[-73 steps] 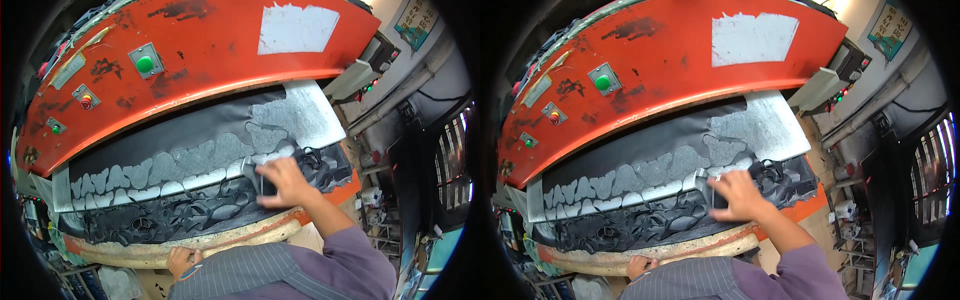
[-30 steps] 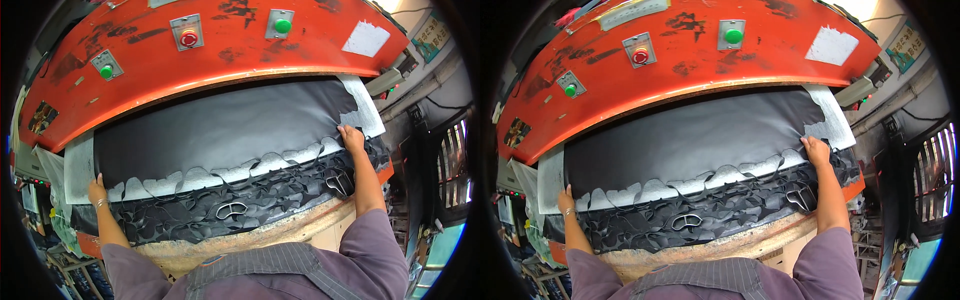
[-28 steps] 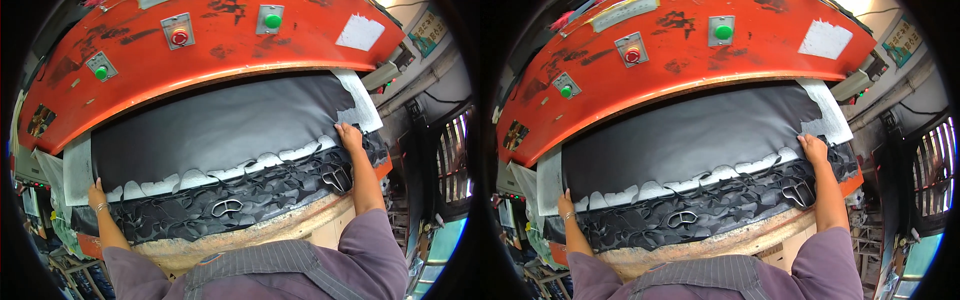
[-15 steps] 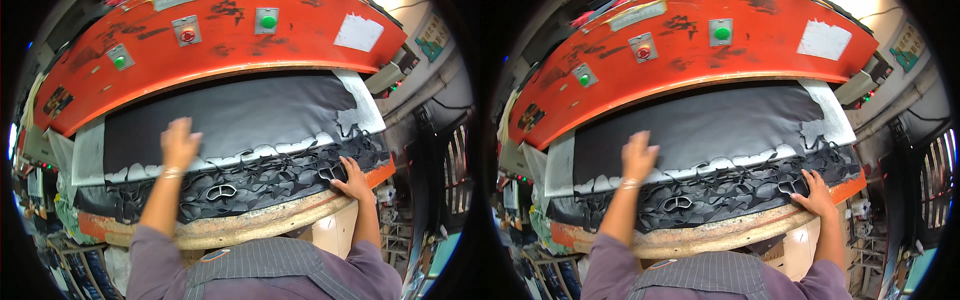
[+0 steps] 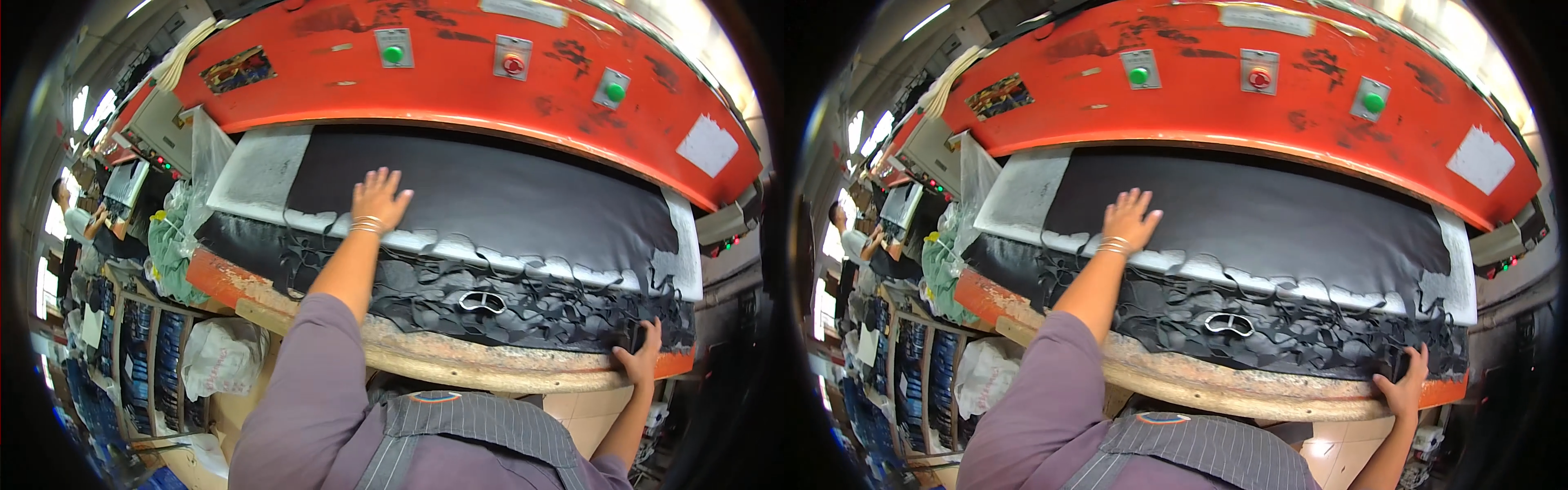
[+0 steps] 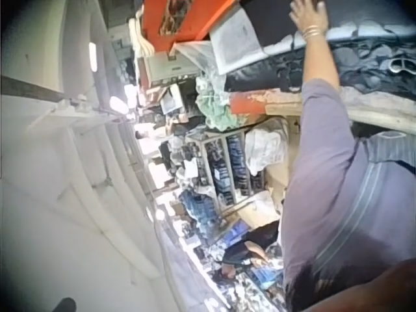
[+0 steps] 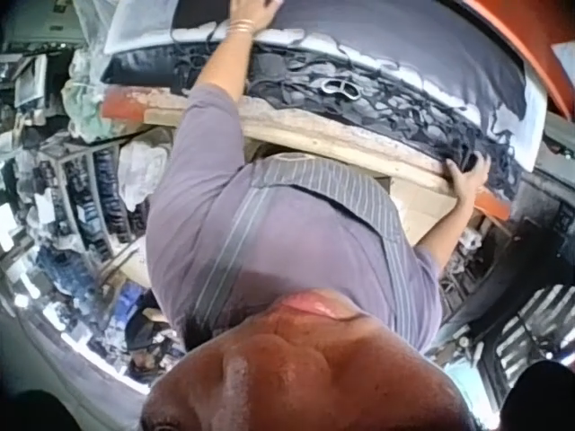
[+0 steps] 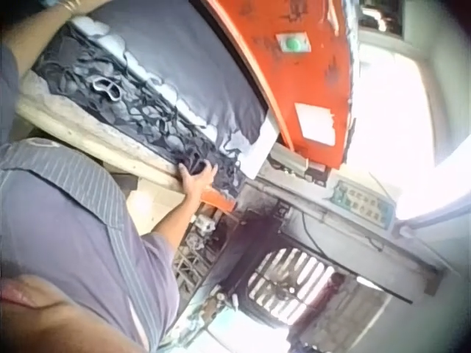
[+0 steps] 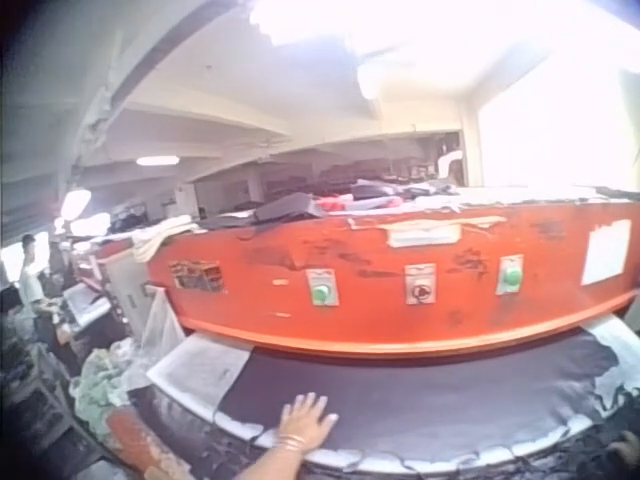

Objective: Cutting shoe upper components from a sheet of material using a hydraulic clicker press and a metal die.

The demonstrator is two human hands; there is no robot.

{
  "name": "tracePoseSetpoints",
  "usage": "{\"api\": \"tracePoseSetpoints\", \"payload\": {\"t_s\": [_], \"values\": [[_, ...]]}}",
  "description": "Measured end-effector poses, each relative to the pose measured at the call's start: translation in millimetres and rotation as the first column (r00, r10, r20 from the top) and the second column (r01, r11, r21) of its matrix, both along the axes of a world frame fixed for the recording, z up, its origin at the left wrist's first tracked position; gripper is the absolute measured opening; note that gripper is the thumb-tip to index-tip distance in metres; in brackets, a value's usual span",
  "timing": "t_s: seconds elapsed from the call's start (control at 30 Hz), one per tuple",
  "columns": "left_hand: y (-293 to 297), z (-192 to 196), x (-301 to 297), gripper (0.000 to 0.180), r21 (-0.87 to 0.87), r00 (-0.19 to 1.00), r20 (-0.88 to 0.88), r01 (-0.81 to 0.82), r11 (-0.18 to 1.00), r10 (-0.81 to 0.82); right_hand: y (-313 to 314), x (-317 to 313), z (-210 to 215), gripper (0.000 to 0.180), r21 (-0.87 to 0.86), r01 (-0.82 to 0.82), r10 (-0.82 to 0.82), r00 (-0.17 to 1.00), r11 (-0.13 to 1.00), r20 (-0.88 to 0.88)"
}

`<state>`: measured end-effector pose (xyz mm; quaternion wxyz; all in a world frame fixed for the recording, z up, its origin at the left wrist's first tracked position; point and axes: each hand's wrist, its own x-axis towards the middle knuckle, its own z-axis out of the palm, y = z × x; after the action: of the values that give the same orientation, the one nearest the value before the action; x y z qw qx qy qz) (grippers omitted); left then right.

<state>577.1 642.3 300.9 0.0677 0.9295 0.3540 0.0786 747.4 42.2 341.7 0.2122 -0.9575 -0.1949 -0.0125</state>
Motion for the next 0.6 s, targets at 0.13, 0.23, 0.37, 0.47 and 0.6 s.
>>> {"api": "tracePoseSetpoints", "payload": {"t_s": [0.13,0.23,0.37,0.47,0.6], "values": [[83,-7,-90,0.060,0.034,0.970,-0.034,-0.241,0.970,0.242,17,-24,20,0.077,0.383,0.042,-0.045,0.999,0.923,0.000],[125,-10,-127,0.051,0.012,0.964,-0.043,-0.261,0.965,0.261,99,-49,46,0.074,0.363,-0.105,0.103,0.994,0.926,0.026],[157,-23,-155,0.042,0.044,0.999,0.022,-0.050,0.998,0.049,316,-112,58,0.079,0.341,-0.368,0.423,0.901,0.865,-0.100],[159,-40,-156,0.047,0.021,0.961,0.275,-0.010,1.000,0.004,472,-166,35,0.080,0.181,-0.522,0.544,0.833,0.833,-0.099],[159,-40,-152,0.067,-0.071,0.879,0.477,0.055,0.996,-0.014,620,-205,22,0.074,0.089,-0.449,0.456,0.885,0.889,-0.095]]}}
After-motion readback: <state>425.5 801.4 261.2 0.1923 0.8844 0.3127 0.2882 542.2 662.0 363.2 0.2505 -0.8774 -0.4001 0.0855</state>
